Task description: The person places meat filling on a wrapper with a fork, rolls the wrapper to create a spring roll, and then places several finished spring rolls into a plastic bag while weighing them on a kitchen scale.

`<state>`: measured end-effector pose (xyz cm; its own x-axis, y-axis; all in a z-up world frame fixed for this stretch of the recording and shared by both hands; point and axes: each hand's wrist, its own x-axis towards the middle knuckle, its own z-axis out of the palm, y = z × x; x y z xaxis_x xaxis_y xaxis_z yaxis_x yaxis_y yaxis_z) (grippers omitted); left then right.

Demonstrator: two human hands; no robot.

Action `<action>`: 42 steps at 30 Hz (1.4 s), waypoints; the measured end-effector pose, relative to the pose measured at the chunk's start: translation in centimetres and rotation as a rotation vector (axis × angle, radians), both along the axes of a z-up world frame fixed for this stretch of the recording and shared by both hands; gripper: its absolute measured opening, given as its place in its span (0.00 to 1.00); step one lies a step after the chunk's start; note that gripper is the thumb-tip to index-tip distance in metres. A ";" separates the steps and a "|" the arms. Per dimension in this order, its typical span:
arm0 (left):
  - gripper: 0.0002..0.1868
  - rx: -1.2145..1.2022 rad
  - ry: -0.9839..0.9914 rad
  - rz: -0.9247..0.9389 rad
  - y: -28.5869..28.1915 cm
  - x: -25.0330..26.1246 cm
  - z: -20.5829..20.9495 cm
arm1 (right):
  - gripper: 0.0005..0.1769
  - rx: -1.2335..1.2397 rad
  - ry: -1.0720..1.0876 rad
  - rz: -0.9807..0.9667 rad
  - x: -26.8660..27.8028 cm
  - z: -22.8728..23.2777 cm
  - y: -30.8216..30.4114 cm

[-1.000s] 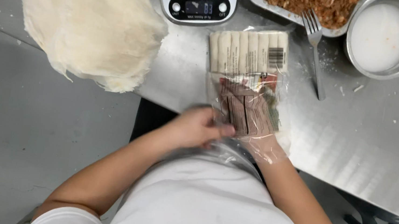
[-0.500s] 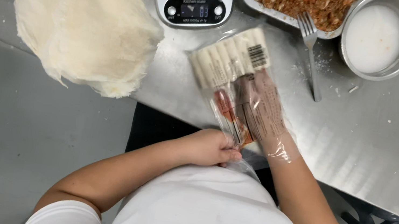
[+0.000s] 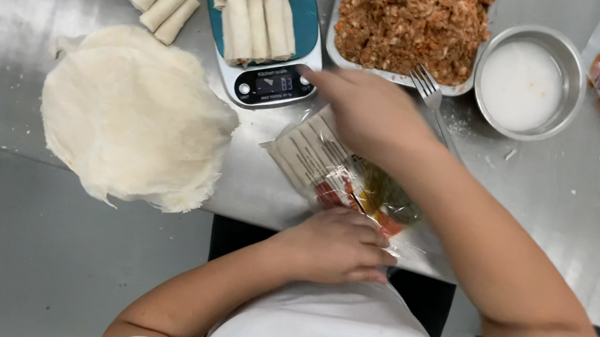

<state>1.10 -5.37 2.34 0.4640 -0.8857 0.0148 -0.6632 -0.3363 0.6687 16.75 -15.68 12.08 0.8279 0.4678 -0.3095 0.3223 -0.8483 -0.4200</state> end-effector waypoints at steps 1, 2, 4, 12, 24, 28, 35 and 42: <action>0.22 -0.128 -0.097 0.087 0.6 0.7 0.9 | 0.28 -0.012 -0.307 0.152 2.1 -2.9 2.3; 0.18 -0.256 -0.197 0.172 1.5 1.3 1.9 | 0.29 -0.018 -0.616 0.307 4.1 -5.8 4.8; 0.16 -0.364 -0.197 0.243 3.7 2.4 3.2 | 0.31 -0.156 -0.593 0.345 6.5 -5.6 6.1; 0.19 -0.525 0.669 1.052 10.4 7.4 3.7 | 0.21 0.335 -0.203 -0.100 4.1 -4.1 1.8; 0.34 -0.965 0.959 0.875 5.3 5.2 -2.4 | 0.22 1.025 -0.088 -0.393 -10.7 -8.3 -5.0; 0.26 -1.027 1.045 0.906 4.2 4.7 -1.4 | 0.26 1.004 -0.218 -0.272 -11.6 -7.1 -4.8; 0.19 -1.317 1.421 0.960 3.9 5.0 1.3 | 0.22 1.853 0.544 -0.976 -12.3 -6.5 -4.3; 0.20 -1.146 1.212 0.908 3.7 4.0 2.4 | 0.36 1.434 0.161 -0.706 -13.7 -7.2 -3.7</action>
